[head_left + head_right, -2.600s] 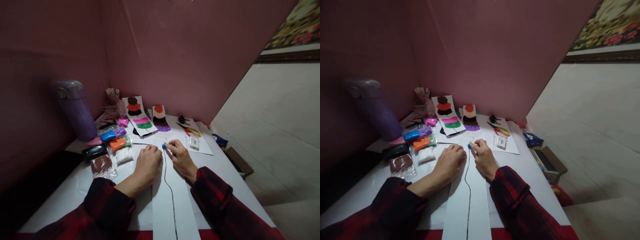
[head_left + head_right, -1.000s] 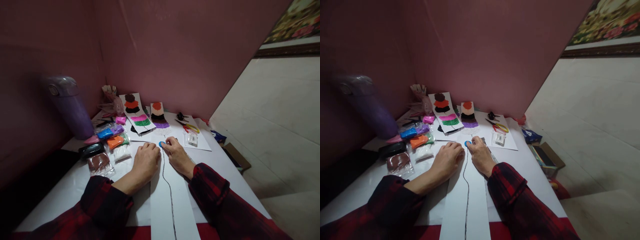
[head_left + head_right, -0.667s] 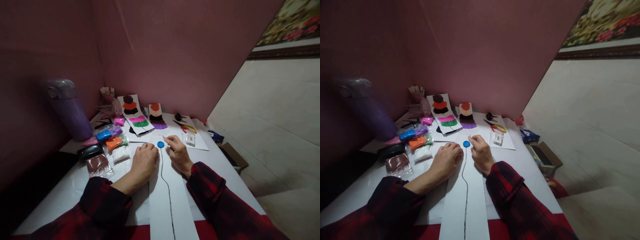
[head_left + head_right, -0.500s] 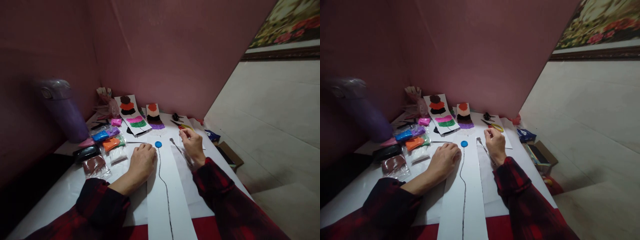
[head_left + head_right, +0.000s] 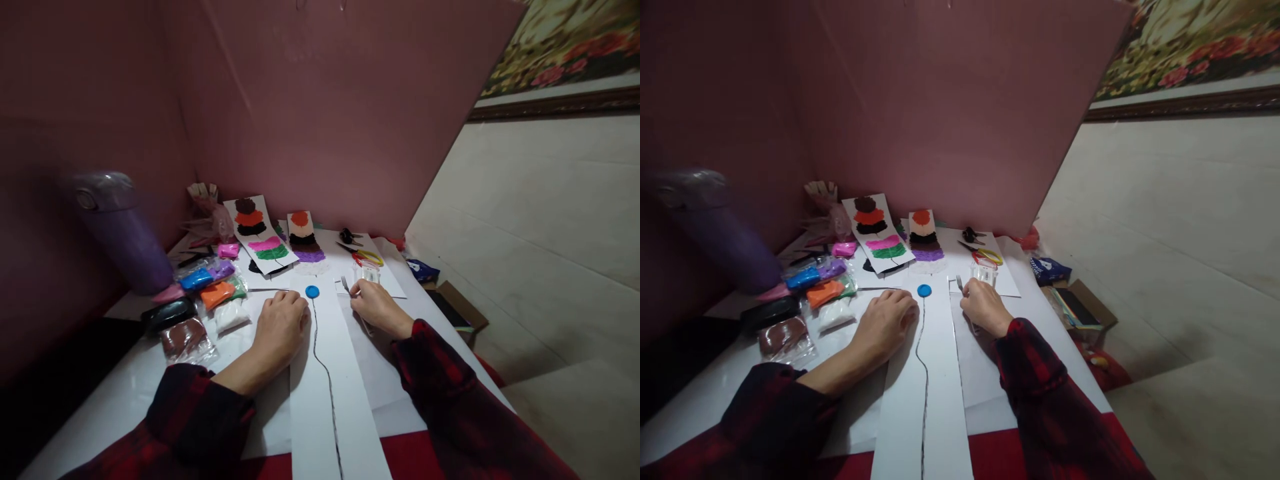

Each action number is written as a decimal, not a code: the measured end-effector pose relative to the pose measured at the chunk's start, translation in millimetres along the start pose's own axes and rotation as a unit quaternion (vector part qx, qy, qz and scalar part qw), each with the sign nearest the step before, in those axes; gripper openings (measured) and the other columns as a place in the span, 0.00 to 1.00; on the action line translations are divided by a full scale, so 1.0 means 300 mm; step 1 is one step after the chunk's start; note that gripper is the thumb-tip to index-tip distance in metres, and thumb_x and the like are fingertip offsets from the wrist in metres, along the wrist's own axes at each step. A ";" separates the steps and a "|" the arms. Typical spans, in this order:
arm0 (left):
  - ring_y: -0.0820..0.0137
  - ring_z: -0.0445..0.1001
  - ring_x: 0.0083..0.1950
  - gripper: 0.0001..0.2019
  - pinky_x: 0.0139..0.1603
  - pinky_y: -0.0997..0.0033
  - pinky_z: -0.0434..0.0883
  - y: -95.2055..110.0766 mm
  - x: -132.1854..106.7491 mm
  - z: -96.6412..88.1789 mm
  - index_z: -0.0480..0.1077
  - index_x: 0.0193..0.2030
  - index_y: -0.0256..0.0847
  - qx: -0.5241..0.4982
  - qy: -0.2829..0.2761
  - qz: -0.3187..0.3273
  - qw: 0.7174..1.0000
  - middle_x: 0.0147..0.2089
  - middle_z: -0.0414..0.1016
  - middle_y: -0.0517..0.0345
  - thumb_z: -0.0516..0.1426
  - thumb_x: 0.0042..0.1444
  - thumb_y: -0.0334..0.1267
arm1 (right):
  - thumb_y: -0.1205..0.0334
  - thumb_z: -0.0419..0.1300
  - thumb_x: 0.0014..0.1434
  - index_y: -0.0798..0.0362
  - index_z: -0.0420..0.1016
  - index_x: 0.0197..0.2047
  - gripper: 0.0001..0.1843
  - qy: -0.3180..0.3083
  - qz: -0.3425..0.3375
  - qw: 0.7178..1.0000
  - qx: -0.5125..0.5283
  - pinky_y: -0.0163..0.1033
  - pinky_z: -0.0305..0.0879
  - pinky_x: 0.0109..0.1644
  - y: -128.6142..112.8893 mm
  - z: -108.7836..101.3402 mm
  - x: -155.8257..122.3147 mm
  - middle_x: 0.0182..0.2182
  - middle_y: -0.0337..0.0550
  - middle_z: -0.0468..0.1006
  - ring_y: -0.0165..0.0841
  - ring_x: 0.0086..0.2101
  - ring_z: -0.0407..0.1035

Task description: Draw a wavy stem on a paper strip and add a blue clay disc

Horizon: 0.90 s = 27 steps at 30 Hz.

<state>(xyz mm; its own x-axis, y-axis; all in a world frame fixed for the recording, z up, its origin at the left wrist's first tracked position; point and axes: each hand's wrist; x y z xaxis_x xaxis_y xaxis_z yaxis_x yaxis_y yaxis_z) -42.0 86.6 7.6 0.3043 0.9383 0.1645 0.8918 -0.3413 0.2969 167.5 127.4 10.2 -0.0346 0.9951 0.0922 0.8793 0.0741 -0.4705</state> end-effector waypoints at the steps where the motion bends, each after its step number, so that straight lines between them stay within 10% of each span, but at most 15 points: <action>1: 0.60 0.65 0.52 0.12 0.48 0.61 0.61 -0.001 -0.001 0.001 0.73 0.40 0.39 0.000 0.001 0.001 1.000 0.48 0.73 0.52 0.48 0.57 0.27 | 0.74 0.54 0.47 0.57 0.71 0.34 0.10 0.003 0.002 1.000 0.010 0.36 0.53 0.34 0.002 -0.001 0.001 0.25 0.44 0.73 0.35 0.30 0.66; 10: 0.60 0.65 0.50 0.13 0.47 0.61 0.61 -0.007 0.000 0.012 0.73 0.38 0.39 -0.001 0.010 0.005 1.000 0.46 0.74 0.52 0.48 0.57 0.27 | 0.64 0.47 0.48 0.56 0.71 0.37 0.15 0.066 -0.012 0.948 0.312 0.34 0.51 0.23 0.002 0.001 0.034 0.23 0.35 0.64 0.27 0.19 0.54; 14: 0.60 0.65 0.50 0.13 0.46 0.61 0.61 -0.011 0.000 0.023 0.73 0.38 0.39 0.009 0.016 0.013 1.000 0.46 0.73 0.51 0.48 0.58 0.27 | 0.66 0.51 0.45 0.56 0.72 0.41 0.18 0.076 -0.080 0.877 0.468 0.34 0.56 0.23 -0.008 -0.010 0.036 0.29 0.38 0.68 0.24 0.20 0.57; 27: 0.61 0.66 0.46 0.12 0.46 0.61 0.63 0.001 -0.001 -0.003 0.76 0.32 0.40 -0.039 -0.009 0.033 0.999 0.40 0.75 0.52 0.51 0.58 0.30 | 0.51 0.62 0.54 0.57 0.76 0.37 0.17 0.193 -0.064 0.848 0.490 0.32 0.61 0.18 -0.010 0.006 0.035 0.23 0.38 0.72 0.26 0.20 0.64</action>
<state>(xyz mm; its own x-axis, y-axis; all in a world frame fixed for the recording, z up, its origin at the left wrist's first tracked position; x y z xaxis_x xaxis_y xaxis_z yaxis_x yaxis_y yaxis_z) -42.3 86.1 8.3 0.3688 0.9139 0.1695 0.8408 -0.4058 0.3583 163.7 137.9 10.9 0.2250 0.8935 0.3886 0.0572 0.3861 -0.9207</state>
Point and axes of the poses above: each hand's wrist, its own x-axis towards the middle knuckle, its own z-axis out of the palm, y = z × x
